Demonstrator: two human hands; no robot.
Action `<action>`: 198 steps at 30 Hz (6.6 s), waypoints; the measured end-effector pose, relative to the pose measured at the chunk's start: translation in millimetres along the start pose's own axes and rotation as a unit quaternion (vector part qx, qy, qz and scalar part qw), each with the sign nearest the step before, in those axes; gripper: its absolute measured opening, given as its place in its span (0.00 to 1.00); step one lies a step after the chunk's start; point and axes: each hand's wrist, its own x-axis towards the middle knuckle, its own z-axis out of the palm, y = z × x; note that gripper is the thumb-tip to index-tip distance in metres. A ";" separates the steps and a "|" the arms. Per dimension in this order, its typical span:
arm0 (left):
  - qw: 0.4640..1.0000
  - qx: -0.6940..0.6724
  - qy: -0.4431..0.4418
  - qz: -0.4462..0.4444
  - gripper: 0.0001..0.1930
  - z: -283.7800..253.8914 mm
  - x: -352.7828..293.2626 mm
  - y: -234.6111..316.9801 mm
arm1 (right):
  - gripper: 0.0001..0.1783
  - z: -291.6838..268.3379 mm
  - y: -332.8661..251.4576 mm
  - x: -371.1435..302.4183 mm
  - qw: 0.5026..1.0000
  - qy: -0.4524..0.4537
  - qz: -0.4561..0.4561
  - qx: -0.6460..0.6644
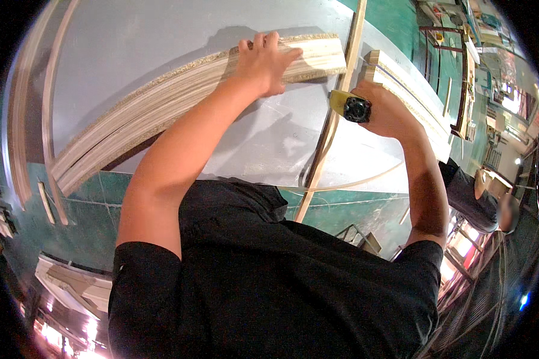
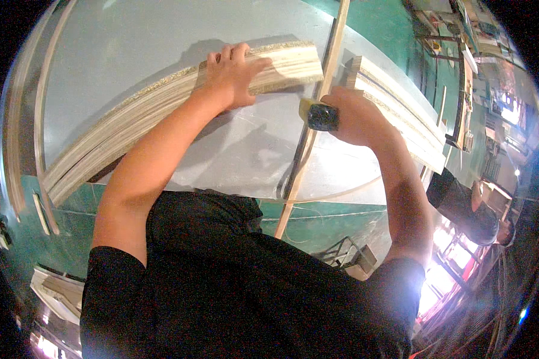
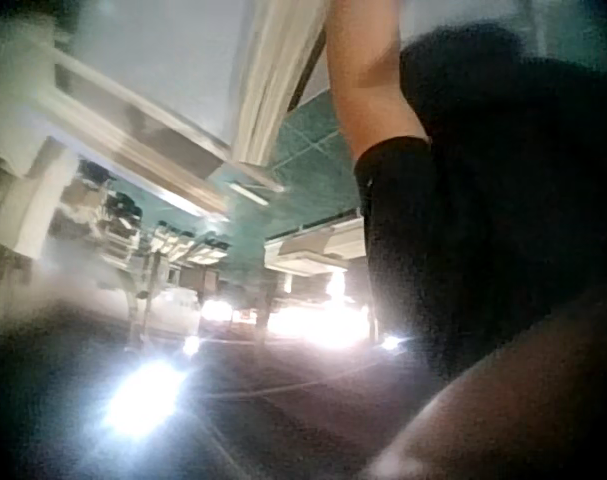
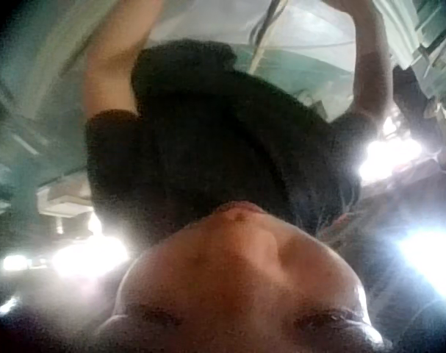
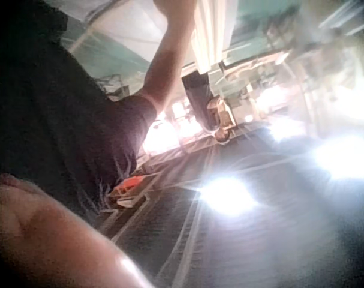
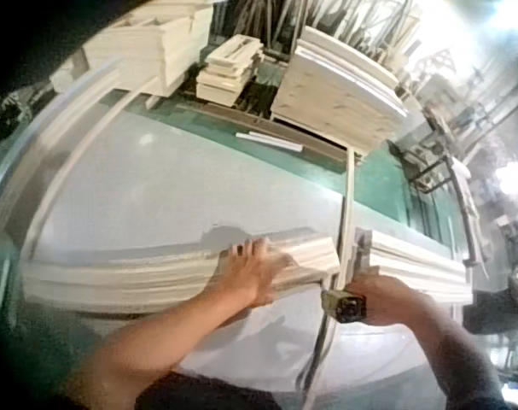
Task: The person assembles a wooden frame by aligning thin wooden strips on a workbench and securing them with a pneumatic nail gun. They repeatedly position the strips, drive nails along the seams, and adjust the pieces to ensure alignment.
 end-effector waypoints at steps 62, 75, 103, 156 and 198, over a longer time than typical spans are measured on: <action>0.997 -0.003 0.020 0.074 0.35 28.0 -48.2 -0.1 | 0.30 -28.8 41.6 83.6 0.995 -0.097 -0.038 0.001; 0.997 -0.001 0.006 0.072 0.34 22.3 -50.3 0.5 | 0.22 -33.1 39.2 87.6 0.994 -0.092 -0.058 0.000; 0.826 -0.106 0.388 -0.395 0.26 -6.0 -479.6 -334.5 | 0.48 180.4 -140.8 -47.3 0.984 0.069 0.109 0.121; 0.771 -0.235 0.117 -0.581 0.29 -112.8 -475.6 -484.4 | 0.27 56.9 116.0 206.2 0.926 0.112 0.200 0.300; 0.952 0.120 -0.005 -0.281 0.68 -95.9 -434.9 -308.3 | 0.78 6.3 -167.3 156.0 0.979 0.026 -0.101 -0.177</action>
